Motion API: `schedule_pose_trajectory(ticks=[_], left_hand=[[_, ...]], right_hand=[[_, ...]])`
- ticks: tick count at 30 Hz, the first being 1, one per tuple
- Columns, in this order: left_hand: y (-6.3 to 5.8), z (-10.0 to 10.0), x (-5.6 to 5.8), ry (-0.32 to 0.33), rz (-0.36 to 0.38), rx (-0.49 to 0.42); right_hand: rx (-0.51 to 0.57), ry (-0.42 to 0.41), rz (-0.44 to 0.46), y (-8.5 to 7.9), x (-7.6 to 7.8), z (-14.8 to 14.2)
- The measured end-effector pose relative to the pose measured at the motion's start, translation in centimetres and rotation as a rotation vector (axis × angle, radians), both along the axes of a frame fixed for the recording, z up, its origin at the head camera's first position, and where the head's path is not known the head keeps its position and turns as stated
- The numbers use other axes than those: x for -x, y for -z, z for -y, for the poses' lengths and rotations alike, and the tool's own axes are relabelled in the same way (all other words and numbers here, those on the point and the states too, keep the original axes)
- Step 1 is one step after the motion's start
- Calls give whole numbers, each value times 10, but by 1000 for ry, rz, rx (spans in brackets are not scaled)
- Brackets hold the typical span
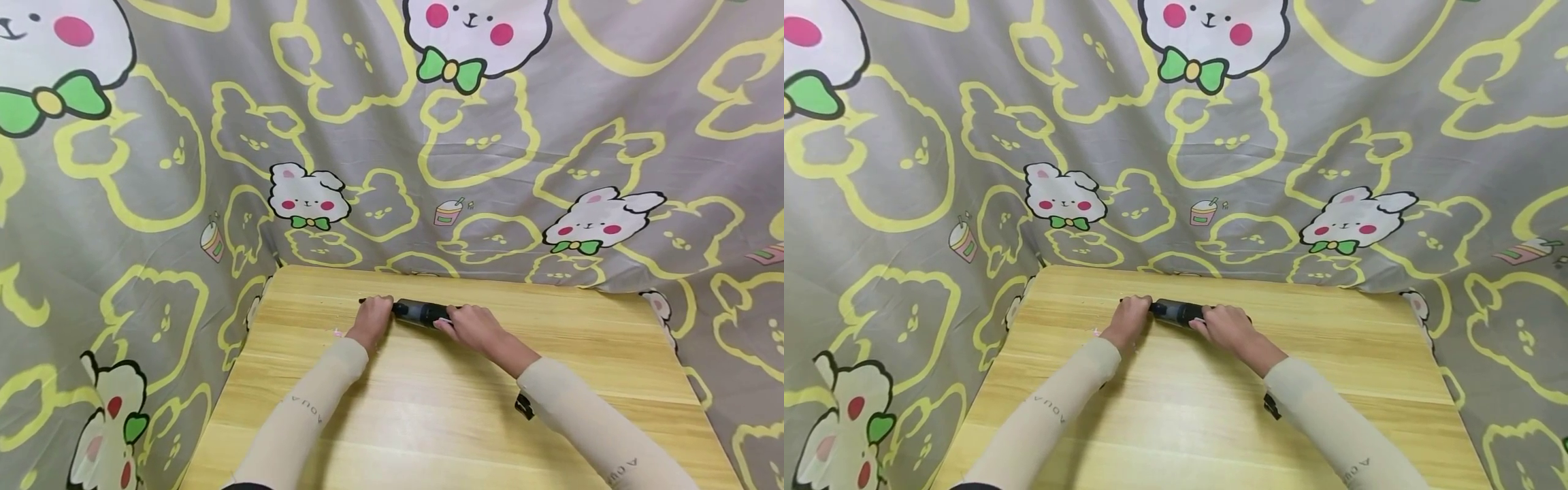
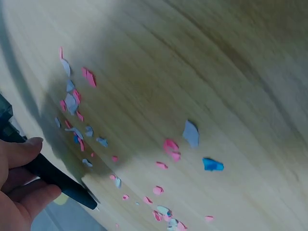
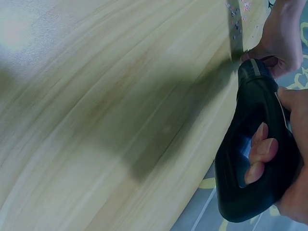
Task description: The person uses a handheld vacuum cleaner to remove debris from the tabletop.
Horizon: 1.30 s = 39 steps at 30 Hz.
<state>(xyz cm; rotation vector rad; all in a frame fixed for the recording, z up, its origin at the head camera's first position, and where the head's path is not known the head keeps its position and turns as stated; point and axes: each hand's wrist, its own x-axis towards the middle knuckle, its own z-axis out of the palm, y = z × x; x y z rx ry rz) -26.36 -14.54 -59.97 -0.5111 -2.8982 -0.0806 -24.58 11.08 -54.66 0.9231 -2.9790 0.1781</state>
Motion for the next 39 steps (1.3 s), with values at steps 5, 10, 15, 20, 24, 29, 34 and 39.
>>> schedule_pose_trajectory(ticks=[5, 10, 15, 20, 24, 29, 34, 39], left_hand=[[0, 2, 5, -14, 48, 20], [-1, 3, 8, -16, 65, 44], [0, 3, 12, -12, 30, 22], [1, 3, 16, -13, 16, 13], [1, 2, 19, -13, 19, 8], [1, 1, 21, -19, 27, 7], [2, -1, 24, -20, 20, -18], [2, -1, 27, -27, 39, -29]], right_hand=[[-4, 17, 11, -1, 1, 4], [-23, 25, 1, -2, 1, 7], [-35, 15, -32, -1, 0, 9], [-33, 11, -66, 0, 1, 10], [-43, 7, -104, 3, 1, 11], [-26, -1, -141, 6, 1, 10], [-22, 10, -133, 6, 1, 10], [-28, 17, -120, 7, 3, 10]])
